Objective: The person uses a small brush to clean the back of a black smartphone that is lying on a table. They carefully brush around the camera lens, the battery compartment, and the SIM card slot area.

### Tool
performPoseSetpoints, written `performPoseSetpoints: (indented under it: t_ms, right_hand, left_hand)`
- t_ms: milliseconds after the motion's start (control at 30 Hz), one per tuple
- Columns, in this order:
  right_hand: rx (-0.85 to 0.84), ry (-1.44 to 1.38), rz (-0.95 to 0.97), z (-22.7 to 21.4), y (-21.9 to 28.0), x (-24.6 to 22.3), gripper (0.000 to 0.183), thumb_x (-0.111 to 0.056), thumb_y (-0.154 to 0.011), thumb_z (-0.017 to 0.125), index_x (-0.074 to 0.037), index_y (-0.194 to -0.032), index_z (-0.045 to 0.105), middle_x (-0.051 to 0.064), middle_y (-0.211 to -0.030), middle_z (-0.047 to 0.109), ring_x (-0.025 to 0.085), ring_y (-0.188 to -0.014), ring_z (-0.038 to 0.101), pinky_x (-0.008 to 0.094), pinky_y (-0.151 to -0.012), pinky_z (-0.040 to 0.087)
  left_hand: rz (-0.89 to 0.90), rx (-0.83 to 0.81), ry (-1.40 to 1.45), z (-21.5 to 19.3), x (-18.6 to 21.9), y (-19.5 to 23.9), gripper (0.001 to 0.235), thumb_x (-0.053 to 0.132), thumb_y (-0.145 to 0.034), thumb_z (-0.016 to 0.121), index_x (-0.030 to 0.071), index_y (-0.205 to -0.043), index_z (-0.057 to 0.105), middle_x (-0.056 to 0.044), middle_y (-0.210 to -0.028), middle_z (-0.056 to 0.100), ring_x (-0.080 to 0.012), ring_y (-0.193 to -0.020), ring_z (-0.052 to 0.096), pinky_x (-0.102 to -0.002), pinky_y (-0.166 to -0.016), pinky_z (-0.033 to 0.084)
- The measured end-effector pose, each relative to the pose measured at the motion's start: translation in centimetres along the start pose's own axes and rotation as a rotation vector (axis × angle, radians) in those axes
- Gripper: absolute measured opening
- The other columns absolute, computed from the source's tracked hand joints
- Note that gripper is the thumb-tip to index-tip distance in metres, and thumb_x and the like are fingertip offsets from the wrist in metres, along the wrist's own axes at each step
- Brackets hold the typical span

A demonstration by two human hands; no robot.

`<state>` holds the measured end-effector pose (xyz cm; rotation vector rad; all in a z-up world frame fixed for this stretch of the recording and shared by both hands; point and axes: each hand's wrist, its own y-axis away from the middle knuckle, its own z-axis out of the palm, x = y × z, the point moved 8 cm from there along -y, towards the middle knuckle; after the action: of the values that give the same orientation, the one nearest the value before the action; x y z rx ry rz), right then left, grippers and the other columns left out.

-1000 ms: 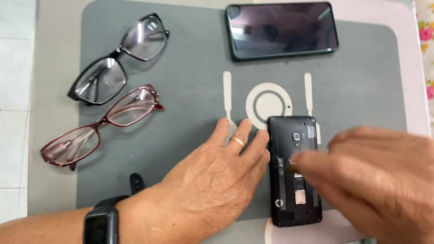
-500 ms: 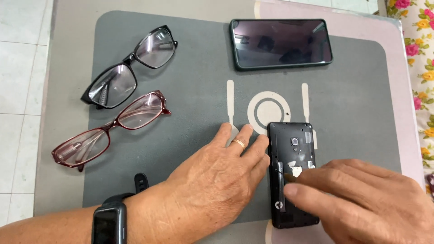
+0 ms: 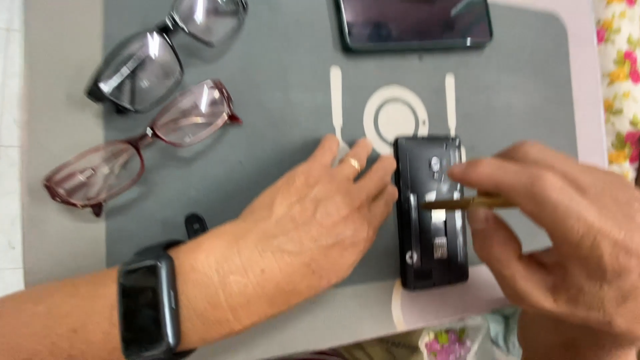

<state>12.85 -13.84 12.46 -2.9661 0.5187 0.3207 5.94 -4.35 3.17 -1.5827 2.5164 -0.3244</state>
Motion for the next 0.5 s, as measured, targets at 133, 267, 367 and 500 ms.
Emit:
performPoseSetpoints:
  t_ms: [133, 267, 367, 500]
  right_hand:
    - [0.078, 0.097, 0.027, 0.6, 1.3, -0.2, 0.012, 0.003, -0.110, 0.068, -0.002, -0.121, 0.069, 0.007, -0.084, 0.066, 0.027, -0.066, 0.059, 0.043, -0.059, 0.043]
    - [0.210, 0.158, 0.064, 1.4, 3.2, 0.8, 0.016, -0.001, -0.112, 0.091, 0.000, -0.118, 0.076, 0.007, -0.093, 0.077, 0.019, -0.074, 0.066, 0.035, -0.070, 0.050]
    - [0.347, 0.215, 0.071, 1.9, 4.5, 1.4, 0.032, -0.009, -0.117, 0.106, 0.002, -0.123, 0.076, 0.008, -0.101, 0.080, 0.018, -0.083, 0.073, 0.034, -0.082, 0.053]
    - [0.480, 0.093, -0.042, 2.2, 5.0, 0.0, 0.030, 0.014, -0.113, 0.088, 0.016, -0.132, 0.065, 0.020, -0.099, 0.076, 0.026, -0.083, 0.073, 0.041, -0.080, 0.059]
  left_hand:
    - [0.025, -0.039, -0.061, 0.3, 0.0, 0.2, 0.041, 0.034, -0.101, 0.049, 0.014, -0.131, 0.068, -0.015, -0.140, 0.063, -0.0346, -0.127, 0.060, -0.050, -0.100, 0.047]
    - [0.007, 0.084, -0.042, -0.2, -0.1, 0.5, 0.028, 0.029, -0.103, 0.051, 0.017, -0.119, 0.071, -0.011, -0.122, 0.064, -0.0325, -0.119, 0.062, -0.046, -0.096, 0.048]
    - [-0.037, 0.183, -0.003, -0.7, -0.3, 0.6, 0.015, 0.030, -0.105, 0.057, 0.022, -0.112, 0.068, -0.008, -0.119, 0.063, -0.0299, -0.112, 0.065, -0.044, -0.091, 0.049]
    - [-0.050, 0.177, -0.016, -0.5, -0.3, 0.5, 0.030, 0.028, -0.102, 0.056, 0.021, -0.131, 0.063, -0.009, -0.134, 0.063, -0.0292, -0.109, 0.068, -0.047, -0.095, 0.050]
